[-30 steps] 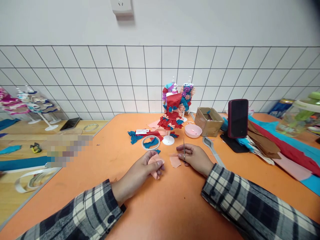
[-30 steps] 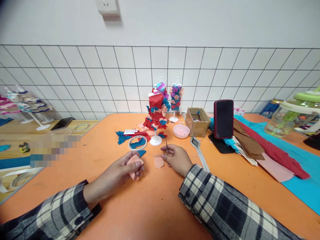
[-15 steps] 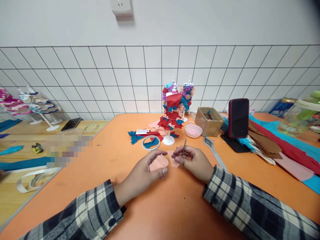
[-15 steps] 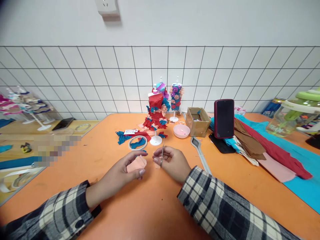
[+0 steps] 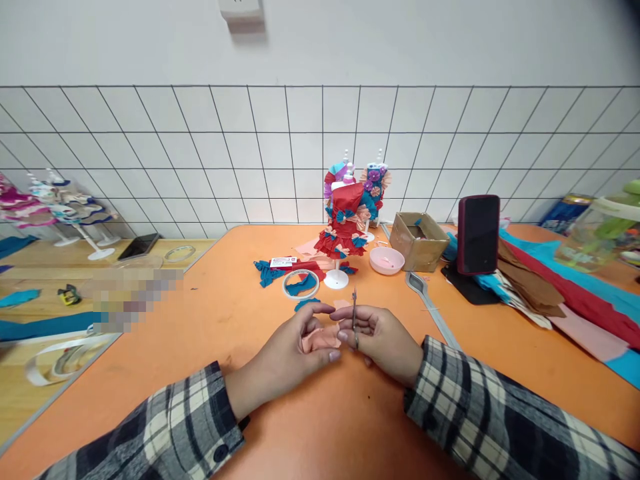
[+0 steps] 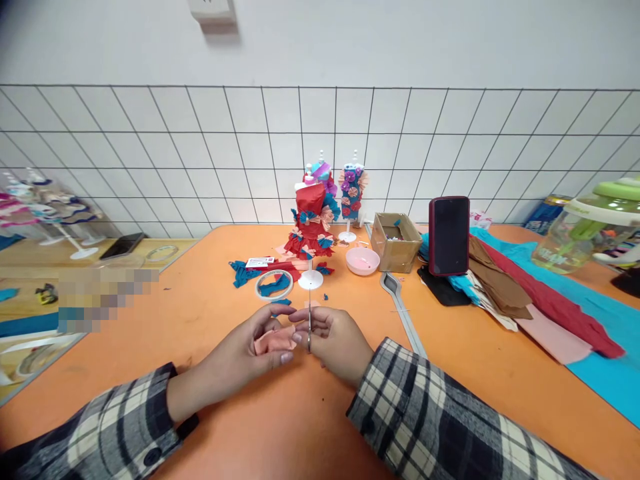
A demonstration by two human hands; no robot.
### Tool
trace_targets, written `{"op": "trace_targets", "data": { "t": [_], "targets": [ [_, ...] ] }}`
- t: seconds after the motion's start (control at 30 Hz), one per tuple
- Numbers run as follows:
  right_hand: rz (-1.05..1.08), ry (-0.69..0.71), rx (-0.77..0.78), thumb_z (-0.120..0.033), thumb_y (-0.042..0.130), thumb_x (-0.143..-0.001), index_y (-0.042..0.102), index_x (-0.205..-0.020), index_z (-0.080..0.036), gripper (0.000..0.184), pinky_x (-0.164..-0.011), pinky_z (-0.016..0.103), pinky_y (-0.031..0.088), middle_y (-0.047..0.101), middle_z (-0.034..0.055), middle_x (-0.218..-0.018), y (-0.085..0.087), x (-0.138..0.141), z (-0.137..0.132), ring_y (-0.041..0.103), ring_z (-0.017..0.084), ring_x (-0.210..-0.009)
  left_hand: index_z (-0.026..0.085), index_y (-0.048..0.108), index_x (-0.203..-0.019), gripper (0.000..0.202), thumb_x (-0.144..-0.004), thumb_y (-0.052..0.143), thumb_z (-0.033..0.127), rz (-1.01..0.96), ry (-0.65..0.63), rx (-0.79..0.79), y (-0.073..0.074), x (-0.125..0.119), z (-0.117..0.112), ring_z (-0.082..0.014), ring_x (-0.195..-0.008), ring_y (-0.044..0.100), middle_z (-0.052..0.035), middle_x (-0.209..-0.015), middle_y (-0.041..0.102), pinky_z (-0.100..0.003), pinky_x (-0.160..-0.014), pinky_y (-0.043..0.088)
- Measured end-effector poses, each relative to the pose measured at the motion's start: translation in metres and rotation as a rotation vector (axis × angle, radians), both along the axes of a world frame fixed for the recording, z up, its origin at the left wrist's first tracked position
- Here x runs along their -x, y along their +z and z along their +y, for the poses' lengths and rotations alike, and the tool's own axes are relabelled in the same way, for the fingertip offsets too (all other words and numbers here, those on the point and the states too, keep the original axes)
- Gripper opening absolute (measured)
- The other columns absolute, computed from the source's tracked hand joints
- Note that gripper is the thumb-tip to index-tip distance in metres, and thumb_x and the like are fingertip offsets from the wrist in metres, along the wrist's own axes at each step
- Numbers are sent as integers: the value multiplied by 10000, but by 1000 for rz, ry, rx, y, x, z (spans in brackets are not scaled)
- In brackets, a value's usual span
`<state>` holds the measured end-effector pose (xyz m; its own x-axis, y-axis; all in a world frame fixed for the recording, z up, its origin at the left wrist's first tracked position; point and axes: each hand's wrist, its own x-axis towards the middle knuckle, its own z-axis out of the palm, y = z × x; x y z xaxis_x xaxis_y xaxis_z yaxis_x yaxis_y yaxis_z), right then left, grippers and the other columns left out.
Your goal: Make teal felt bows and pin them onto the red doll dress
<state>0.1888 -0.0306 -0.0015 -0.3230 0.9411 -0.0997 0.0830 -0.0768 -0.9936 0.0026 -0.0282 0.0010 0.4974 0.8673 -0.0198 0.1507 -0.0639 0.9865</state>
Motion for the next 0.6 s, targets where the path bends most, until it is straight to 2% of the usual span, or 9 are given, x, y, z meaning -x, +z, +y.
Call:
{"op": "trace_targets", "data": {
  "t": [0.07,0.17,0.3,0.43,0.53,0.6],
  "targets": [
    [2,12,-4,-350,727,-680,644,-1012,-148,397,-350,140,378,656,61,-878,0,2,-2,589,130,-682,210,450,-1130,531,-700,741,323,-56,-37,35,0,-2,-1,-169,-768,558,6,-839,541,-292,-689,436],
    [18,51,-2,-365,716,-694,656,-1013,-157,386,-361,144,393,654,53,-869,0,5,-4,579,121,-656,184,501,-957,381,-727,715,398,-101,-42,56,0,-3,0,-163,-758,554,-14,-845,575,-280,-686,417],
    [78,90,-10,-385,708,-708,653,-1050,-167,410,-405,167,441,660,47,-878,-3,4,-5,585,126,-671,164,535,-795,293,-802,626,442,-9,-1,17,2,0,5,-140,-691,512,-1,-745,551,-244,-624,378],
    [191,7,-12,-354,730,-696,649,-1074,-178,424,-458,171,470,615,18,-837,-4,-3,1,581,120,-706,163,573,-838,241,-812,624,397,57,4,-12,6,7,8,-110,-614,463,20,-705,540,-221,-566,337],
    [271,-93,-21,-334,747,-687,649,-1071,-178,426,-472,170,458,604,11,-835,-5,-10,8,577,101,-670,165,587,-904,239,-778,669,352,22,-15,54,9,10,9,-111,-619,483,21,-729,562,-220,-561,340],
    [317,-177,-29,-331,756,-679,651,-1063,-175,427,-461,168,440,601,5,-822,-6,-14,13,557,82,-617,163,599,-952,247,-780,673,324,-13,-77,119,10,10,10,-112,-630,503,12,-754,583,-223,-573,355]
  ]
}}
